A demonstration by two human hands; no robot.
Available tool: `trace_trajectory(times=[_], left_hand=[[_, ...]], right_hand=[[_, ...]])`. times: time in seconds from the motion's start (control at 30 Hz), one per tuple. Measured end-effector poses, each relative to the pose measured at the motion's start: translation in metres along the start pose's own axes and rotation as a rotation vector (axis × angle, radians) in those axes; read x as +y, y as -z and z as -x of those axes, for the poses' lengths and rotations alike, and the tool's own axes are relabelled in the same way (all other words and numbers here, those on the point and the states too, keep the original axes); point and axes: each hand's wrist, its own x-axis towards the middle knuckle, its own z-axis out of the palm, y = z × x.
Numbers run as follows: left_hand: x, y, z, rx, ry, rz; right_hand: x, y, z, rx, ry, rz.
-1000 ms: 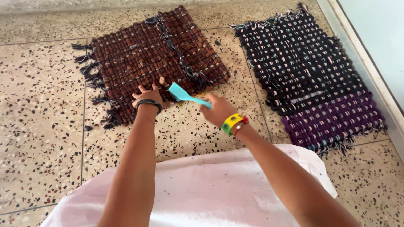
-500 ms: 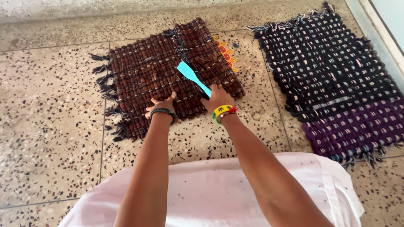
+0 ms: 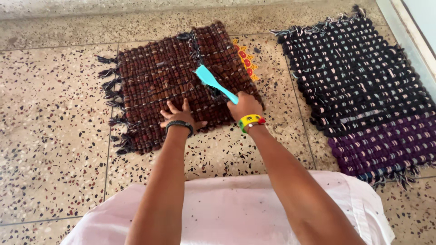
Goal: The person cleans a small brown mat by hand using a blue brush on a speckled floor, while two other woven mats are visible nearby.
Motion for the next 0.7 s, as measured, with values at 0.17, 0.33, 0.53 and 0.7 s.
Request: trace_trajectory(times=[0.17, 0.33, 0.53, 0.7], left_hand=[[-0.017, -0.004, 0.003, -0.033, 0.072, 0.024], [-0.038, -0.011, 0.004, -0.053, 0.112, -0.002], [-0.045, -0.009, 0.009, -0.063, 0.105, -0.017], [-0.031, -0.003, 0.005, 0.074, -0.034, -0.168]], right_hand=[[0.026, 0.033, -0.010, 0.161, -0.132, -0.206], [0.080, 0.063, -0.027, 0.240, -0.268, -0.160], [0.138, 0.035, -0.038, 0.168, -0.336, 0.069], [0.135, 0.034, -0.031, 0.220, -0.298, 0.051]])
